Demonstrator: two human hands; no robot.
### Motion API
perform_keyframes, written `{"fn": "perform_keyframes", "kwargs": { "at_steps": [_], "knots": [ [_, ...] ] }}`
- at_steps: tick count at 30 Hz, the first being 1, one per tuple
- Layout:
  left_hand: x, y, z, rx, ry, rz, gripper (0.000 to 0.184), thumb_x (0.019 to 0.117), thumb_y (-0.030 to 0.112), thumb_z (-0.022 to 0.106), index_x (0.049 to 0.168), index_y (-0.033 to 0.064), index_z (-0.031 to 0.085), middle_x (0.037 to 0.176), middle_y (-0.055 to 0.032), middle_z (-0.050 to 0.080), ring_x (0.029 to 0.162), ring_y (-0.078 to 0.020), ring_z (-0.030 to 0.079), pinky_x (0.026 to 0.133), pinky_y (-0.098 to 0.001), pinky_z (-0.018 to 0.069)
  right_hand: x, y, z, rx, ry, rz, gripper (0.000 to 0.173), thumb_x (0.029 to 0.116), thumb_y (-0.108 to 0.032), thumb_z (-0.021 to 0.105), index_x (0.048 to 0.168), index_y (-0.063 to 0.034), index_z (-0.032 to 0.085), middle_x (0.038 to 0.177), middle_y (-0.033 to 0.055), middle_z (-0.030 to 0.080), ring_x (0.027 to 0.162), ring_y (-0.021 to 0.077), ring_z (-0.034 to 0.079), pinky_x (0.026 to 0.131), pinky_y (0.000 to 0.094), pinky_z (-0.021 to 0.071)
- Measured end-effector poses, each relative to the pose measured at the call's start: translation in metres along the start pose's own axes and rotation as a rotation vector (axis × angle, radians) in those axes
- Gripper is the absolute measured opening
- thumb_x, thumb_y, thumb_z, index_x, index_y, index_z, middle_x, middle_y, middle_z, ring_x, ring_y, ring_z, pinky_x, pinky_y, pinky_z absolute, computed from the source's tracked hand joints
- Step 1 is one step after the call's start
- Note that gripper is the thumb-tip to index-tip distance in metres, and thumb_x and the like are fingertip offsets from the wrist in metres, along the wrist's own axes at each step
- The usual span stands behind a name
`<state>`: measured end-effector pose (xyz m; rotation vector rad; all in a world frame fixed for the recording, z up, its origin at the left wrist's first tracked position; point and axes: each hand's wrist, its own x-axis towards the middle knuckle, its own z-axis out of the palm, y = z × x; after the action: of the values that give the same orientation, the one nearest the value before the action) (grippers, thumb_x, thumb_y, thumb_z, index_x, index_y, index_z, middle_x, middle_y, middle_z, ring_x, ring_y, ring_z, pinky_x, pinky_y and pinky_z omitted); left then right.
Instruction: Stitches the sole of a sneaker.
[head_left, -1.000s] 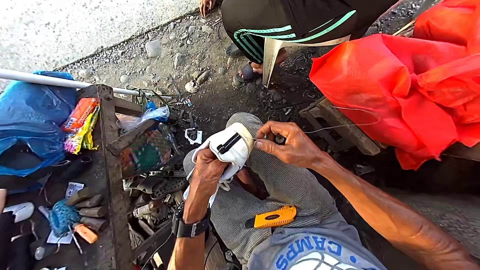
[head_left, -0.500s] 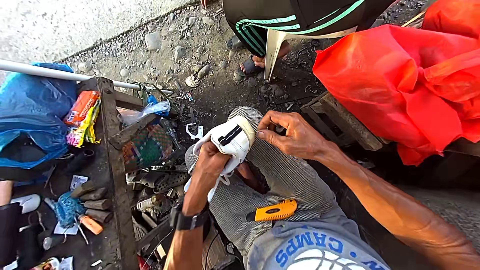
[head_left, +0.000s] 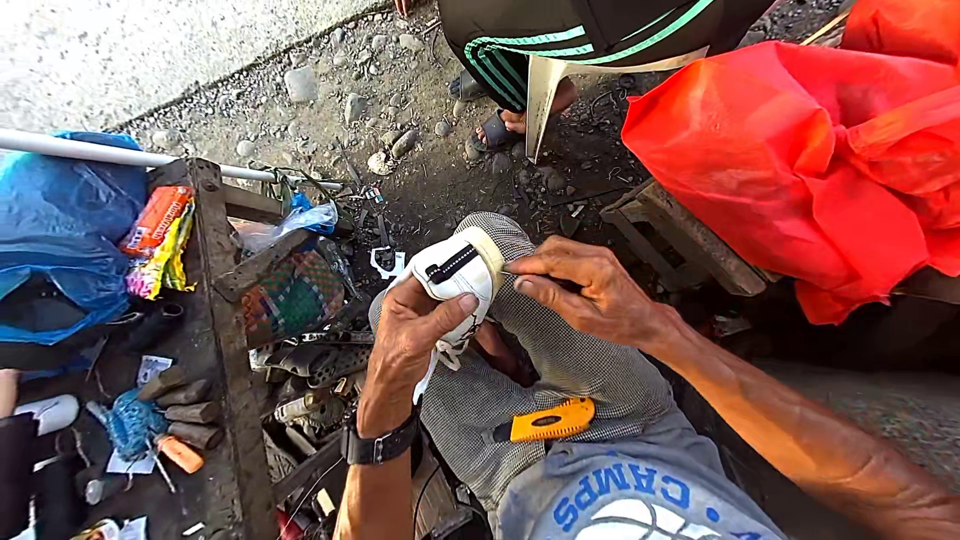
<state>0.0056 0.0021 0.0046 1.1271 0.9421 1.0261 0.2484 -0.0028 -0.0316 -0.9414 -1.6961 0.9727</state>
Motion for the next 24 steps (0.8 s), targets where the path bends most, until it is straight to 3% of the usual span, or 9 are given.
{"fn": "perform_keyframes", "kwargs": {
  "at_steps": [14,24],
  "knots": [
    [0.002,-0.004,0.003,-0.007,0.013,0.042,0.020,0.0866,0.007,0.075,0.107,0.0112,0.075,0.100,-0.0022,0.077,0.092,-0.0105,0.074,0.086,-0.0295,0.0613,0.005,0.003,0.005,-0.038,0.045,-0.012,0.018,0.0998,-0.018,0.066,0.106,-0.0060,0.078,0.093,0.0016,0.073,0.084,0.0034,0.066,0.074,0.0194,0.0555],
    [0.004,-0.010,0.008,-0.021,0.073,0.040,0.016,0.0848,0.001,0.071,0.097,0.0090,0.077,0.093,-0.0030,0.077,0.087,-0.0105,0.073,0.082,-0.0297,0.0614,0.032,-0.015,-0.015,-0.410,-0.177,-0.121,0.020,0.0982,-0.020,0.059,0.099,-0.0146,0.078,0.084,-0.0015,0.073,0.072,0.0075,0.067,0.060,0.0276,0.0518]
  ]
}}
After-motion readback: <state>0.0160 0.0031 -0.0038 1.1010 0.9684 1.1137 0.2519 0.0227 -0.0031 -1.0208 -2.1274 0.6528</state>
